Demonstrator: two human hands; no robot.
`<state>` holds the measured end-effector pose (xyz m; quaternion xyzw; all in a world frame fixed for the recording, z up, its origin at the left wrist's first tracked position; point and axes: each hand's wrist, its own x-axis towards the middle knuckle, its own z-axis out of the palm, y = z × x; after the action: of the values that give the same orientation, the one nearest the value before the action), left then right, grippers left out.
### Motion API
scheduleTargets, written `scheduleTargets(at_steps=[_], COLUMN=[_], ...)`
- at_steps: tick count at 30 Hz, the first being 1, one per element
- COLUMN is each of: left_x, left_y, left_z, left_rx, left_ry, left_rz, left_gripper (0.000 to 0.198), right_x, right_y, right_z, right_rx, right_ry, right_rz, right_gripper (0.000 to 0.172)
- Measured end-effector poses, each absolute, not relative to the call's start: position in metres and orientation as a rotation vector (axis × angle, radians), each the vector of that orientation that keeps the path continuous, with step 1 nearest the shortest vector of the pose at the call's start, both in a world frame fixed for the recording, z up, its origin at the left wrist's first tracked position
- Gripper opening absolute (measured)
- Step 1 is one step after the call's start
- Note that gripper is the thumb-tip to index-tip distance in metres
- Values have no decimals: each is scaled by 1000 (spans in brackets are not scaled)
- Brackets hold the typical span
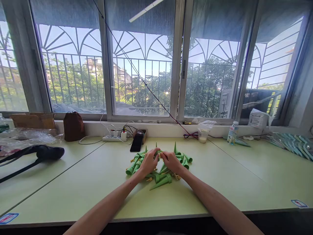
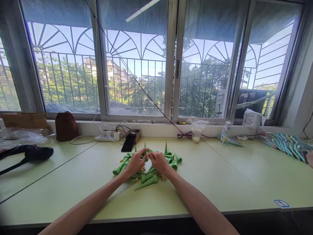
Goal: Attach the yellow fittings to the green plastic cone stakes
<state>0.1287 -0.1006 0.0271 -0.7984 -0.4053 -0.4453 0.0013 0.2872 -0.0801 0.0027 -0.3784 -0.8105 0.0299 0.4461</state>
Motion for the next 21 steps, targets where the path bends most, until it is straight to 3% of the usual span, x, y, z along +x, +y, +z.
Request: scheduleTargets(at_steps=[21], left_x=[128], left_y=[-98], left_z=[24], left_rx=[-2518], left_ry=[-1282], left_rz=[-1380], left_gripper=[27], right_x=[287], right_y=[-81], right_z=[3], right_rx=[-908], right_ry=[-2036], right_rz=[86], right_gripper=[36])
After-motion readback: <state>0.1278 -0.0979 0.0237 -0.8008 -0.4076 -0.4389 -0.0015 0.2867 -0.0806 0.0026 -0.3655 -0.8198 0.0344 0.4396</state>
